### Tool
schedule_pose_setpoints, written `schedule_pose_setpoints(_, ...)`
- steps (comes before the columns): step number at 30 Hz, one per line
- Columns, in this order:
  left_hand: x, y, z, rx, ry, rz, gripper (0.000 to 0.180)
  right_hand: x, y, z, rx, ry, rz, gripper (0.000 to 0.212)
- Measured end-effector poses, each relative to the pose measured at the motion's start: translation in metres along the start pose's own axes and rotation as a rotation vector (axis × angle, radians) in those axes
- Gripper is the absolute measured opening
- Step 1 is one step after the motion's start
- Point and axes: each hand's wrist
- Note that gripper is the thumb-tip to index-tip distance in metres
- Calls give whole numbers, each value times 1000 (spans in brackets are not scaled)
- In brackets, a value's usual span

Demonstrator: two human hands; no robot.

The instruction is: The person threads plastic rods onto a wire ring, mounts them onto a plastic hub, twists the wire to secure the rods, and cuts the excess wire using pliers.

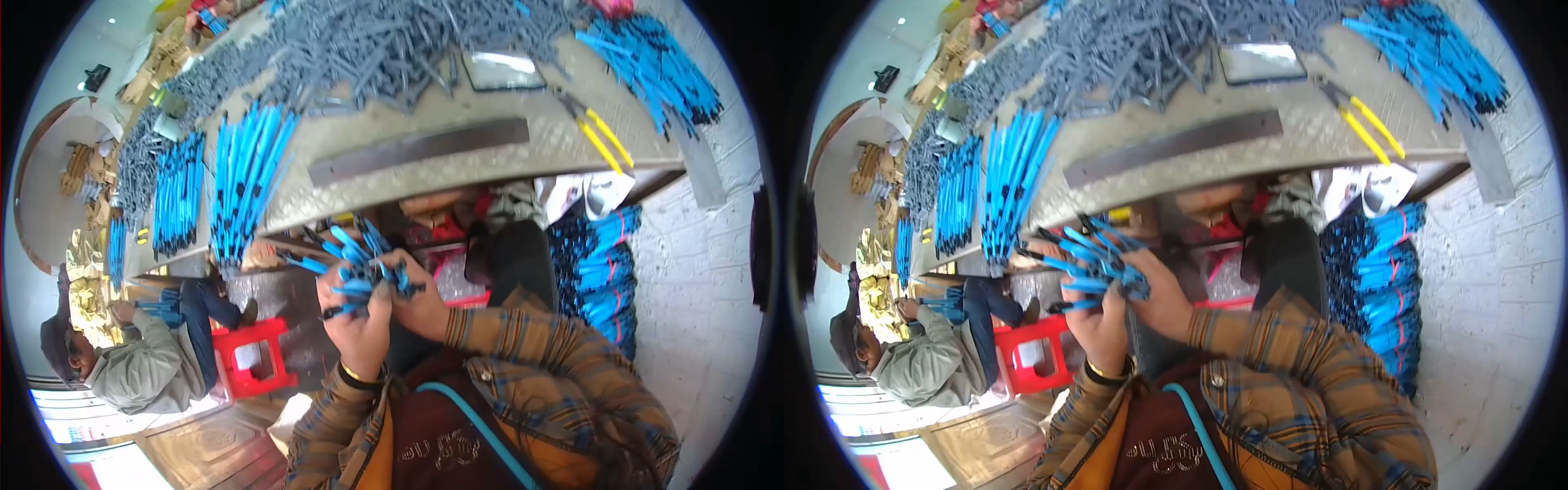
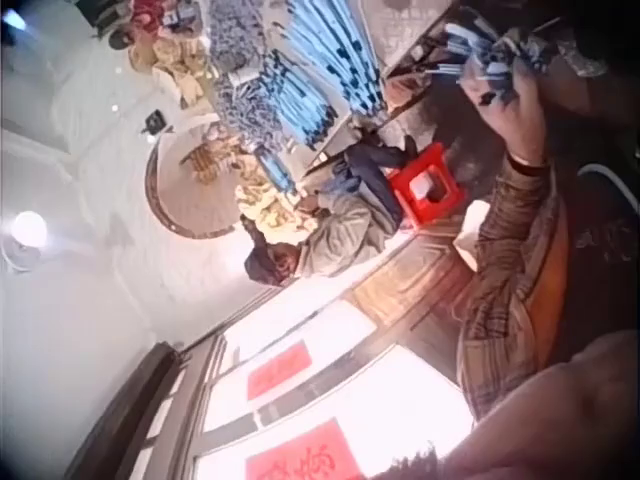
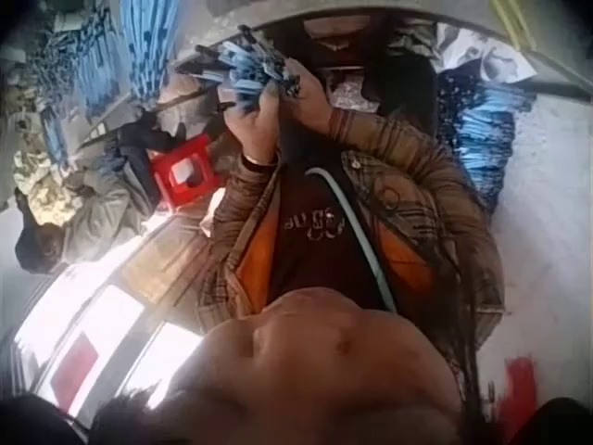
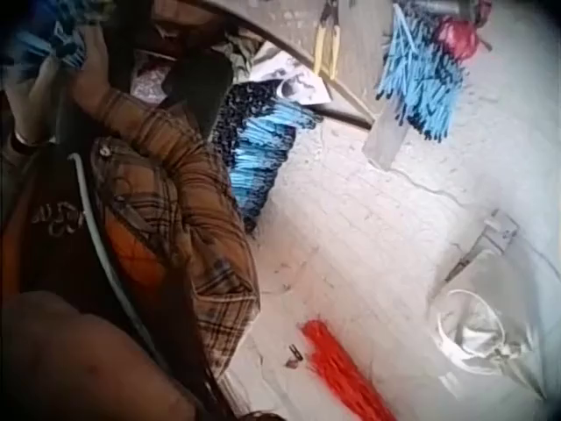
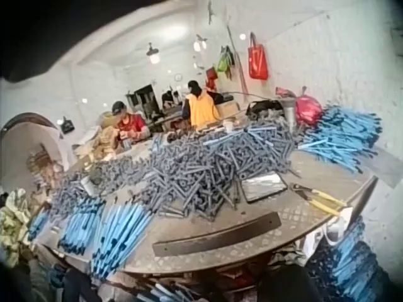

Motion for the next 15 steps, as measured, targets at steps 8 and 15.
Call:
schedule_pose_setpoints(8,5,-13,6,89,-127,94,29,4,4,6,-10,73,-2,33)
schedule_pose_setpoints(15,0,-23,-2,-93,-264,72,31,-4,0,-1,-28,69,41,41)
Point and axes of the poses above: each hand's wrist, its own y-axis away from the middle knuckle, its own z-axis out of the palm, x = y × z, and after that the axes turned 12 degrees about -x, right-handed
